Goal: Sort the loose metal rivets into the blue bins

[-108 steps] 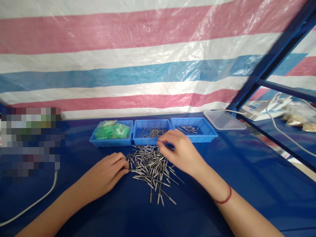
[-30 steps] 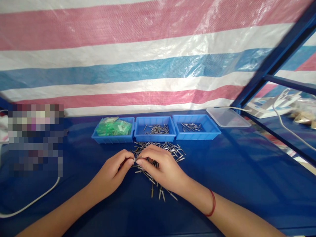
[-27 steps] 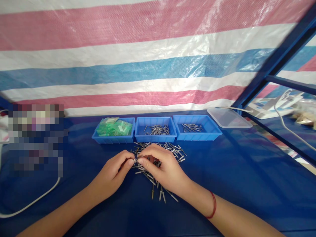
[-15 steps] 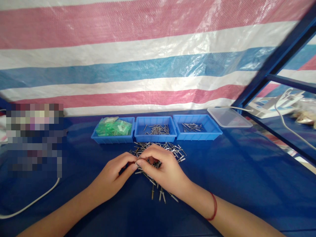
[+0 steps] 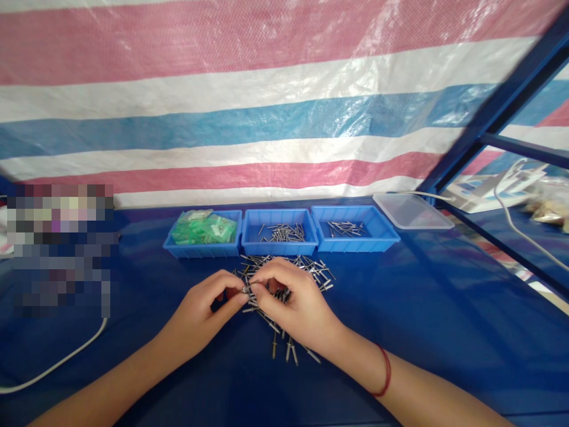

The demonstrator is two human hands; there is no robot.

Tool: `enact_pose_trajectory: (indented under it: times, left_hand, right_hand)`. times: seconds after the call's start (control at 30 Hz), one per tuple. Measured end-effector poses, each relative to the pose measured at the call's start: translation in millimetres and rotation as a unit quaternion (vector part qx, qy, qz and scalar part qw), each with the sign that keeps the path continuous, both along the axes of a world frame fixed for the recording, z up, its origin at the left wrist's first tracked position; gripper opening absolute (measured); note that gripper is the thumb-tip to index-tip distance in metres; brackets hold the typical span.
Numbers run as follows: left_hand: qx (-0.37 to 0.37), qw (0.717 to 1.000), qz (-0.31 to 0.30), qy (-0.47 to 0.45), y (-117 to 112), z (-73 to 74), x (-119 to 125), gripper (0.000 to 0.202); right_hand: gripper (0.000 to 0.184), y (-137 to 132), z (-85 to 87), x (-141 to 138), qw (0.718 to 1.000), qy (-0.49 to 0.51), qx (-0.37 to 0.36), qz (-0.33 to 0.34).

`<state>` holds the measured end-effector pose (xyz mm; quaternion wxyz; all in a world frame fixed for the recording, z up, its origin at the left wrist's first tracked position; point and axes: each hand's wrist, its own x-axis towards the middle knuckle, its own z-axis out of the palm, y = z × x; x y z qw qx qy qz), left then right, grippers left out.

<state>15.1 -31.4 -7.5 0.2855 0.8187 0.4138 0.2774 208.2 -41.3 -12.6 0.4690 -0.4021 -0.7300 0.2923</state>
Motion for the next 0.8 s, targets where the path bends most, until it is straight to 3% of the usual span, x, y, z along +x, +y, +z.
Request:
enact_pose_trajectory:
  times: [0.27,0.4,0.53,0.67,0.73,0.8]
  left_hand:
    - [0.054,0.998,0.028,-0.006,-2,2.7,-2,0.011]
    - [0.068,0.996,0.007,0.051,-2,5.4,-4,0.011]
    - [0.083,0.979,-0.072,0.172,1,6.7,-9,0.019]
    - [0.104,0.96,-0.106,0.239,2,4.1,-11,0.019]
    - [0.109,0.955,-0.111,0.253,2,1.8,-11,0.017]
    - [0.114,0.952,-0.112,0.262,1,0.1,-9,0.017]
  right_hand:
    - [0.009,2,2.3,2,0.996,-0.064,0.067,0.014]
    - [0.01,7,9.5,10,0.988,-0.112,0.103,0.001]
    - [0.008,23,20.3,46,0.962,-0.18,0.142,-0.148]
    - [0.011,46,18.7,95,0.886,-0.27,0.137,-0.351]
    - [0.014,55,13.1,112,0.86,-0.315,0.115,-0.384]
    - [0.019,60,8.6,120,0.854,-0.337,0.101,-0.384]
